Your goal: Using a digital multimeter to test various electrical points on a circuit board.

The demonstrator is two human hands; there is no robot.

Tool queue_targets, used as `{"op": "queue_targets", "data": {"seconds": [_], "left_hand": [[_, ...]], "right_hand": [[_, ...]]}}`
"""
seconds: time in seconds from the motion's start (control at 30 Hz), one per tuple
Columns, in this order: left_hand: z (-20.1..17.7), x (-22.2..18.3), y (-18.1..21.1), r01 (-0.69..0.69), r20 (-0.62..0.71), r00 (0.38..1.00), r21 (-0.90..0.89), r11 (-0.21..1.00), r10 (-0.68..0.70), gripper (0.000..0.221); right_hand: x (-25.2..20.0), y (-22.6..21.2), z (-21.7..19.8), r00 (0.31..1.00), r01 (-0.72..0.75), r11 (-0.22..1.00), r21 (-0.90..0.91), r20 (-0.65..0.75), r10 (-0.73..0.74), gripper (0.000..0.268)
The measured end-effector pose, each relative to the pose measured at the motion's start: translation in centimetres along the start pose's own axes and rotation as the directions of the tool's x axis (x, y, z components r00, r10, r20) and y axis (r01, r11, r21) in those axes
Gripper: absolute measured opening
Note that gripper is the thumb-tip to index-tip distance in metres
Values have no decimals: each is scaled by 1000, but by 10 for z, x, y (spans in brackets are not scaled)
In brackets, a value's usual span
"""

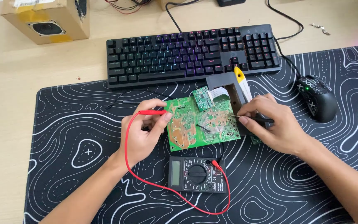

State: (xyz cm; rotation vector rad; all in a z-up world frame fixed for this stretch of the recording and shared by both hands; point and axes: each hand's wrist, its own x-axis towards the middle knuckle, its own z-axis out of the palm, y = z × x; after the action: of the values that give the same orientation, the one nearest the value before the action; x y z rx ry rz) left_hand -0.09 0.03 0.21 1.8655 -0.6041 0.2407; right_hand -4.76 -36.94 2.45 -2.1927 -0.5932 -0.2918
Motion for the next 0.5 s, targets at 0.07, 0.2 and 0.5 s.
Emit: {"op": "queue_targets", "data": {"seconds": [0.07, 0.2, 0.5], "left_hand": [[-2, 0, 3, -7, -16, 1000, -5, 1000, 6, 22], [-1, -3, 1, -62, -38, 997, 14, 998, 63, 18], [-4, -6, -5, -21, -41, 999, 41, 999, 23, 10]], "right_hand": [[0, -1, 0, 1000, 4, 1000, -3, -2, -4, 13], [2, -4, 1, 1000, 20, 1000, -13, -4, -20, 10], [-1, -1, 1, 1000, 20, 1000, 5, 1, -20, 8]]}}
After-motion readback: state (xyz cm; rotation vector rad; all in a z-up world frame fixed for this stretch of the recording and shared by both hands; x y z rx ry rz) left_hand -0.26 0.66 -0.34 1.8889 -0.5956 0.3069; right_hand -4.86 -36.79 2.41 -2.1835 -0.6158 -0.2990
